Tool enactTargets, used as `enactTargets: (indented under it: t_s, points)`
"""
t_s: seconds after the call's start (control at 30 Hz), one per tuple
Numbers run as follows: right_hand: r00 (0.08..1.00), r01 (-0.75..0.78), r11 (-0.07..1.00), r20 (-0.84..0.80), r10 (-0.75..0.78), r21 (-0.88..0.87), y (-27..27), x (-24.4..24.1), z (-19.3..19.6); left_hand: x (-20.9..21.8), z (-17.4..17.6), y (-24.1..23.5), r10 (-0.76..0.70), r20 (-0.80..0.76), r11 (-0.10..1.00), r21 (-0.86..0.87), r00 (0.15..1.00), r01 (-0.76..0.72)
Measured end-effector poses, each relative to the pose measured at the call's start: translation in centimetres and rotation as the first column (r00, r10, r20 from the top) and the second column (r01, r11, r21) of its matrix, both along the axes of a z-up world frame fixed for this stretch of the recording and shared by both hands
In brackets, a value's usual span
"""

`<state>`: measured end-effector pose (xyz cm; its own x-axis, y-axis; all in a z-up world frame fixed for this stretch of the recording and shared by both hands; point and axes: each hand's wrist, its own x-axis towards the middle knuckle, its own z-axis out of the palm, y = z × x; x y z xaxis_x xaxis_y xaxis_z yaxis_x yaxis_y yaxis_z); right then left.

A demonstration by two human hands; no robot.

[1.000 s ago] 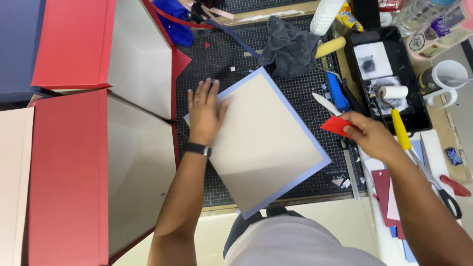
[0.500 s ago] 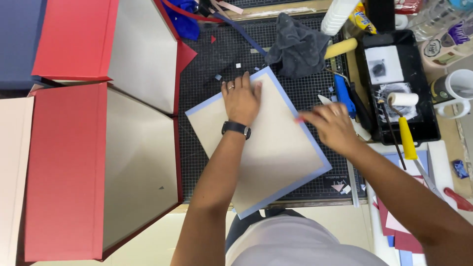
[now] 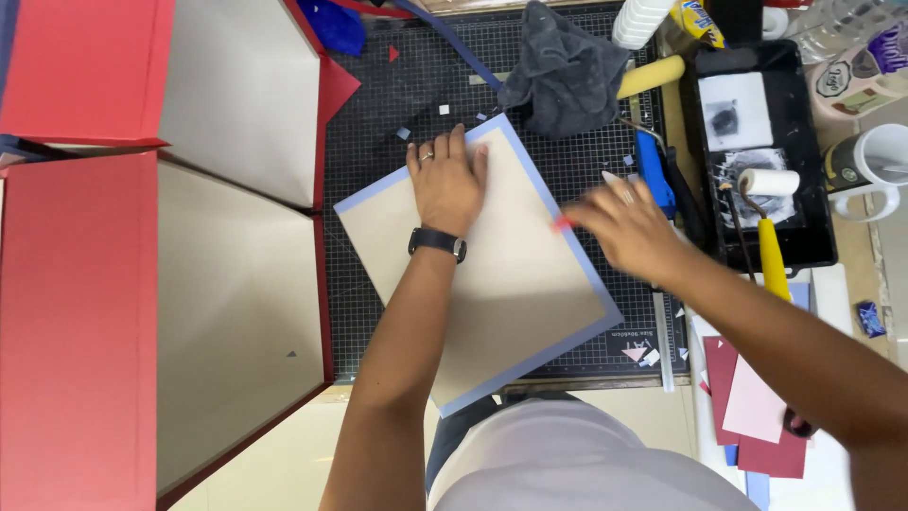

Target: Smoothing the edges of a cardboard box lid using a squeegee and trimming excess material with scissors.

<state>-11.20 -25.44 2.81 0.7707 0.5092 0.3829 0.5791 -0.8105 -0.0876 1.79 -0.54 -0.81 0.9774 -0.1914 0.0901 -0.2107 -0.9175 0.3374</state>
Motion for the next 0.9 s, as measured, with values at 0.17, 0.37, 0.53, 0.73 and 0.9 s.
enactTargets:
  t_s: [0.17,0.37,0.53,0.73,0.9]
  points:
    - [0.991,0.042,0.998,-0.129,-0.046,-0.036,-4.2,-9.0,-1.9,0.0,-0.3,-0.4,-0.004,0.004,1.000,0.012,1.000,0.004]
    - [0.996,0.044,0.998,0.074,-0.040,-0.047,-1.9,-1.2,-3.7,0.0,-0.5,-0.4,-0.005,0.030,0.999,0.045,1.000,0.003]
    - [0.999,0.011,1.000,-0.030,-0.010,0.020,-2.6,-6.2,-1.5,0.4,-0.5,-0.4,0.005,0.016,0.999,0.046,1.000,-0.006]
    - [0.997,0.020,0.998,-0.070,-0.024,-0.063,-4.1,-10.5,-1.8,0.2,-0.5,-0.4,-0.002,0.006,0.999,0.045,1.000,0.002]
    - [0.992,0.063,0.998,-0.105,-0.065,-0.020,-3.9,-11.6,-1.1,0.2,0.1,-0.5,0.015,-0.003,0.998,0.064,1.000,-0.015]
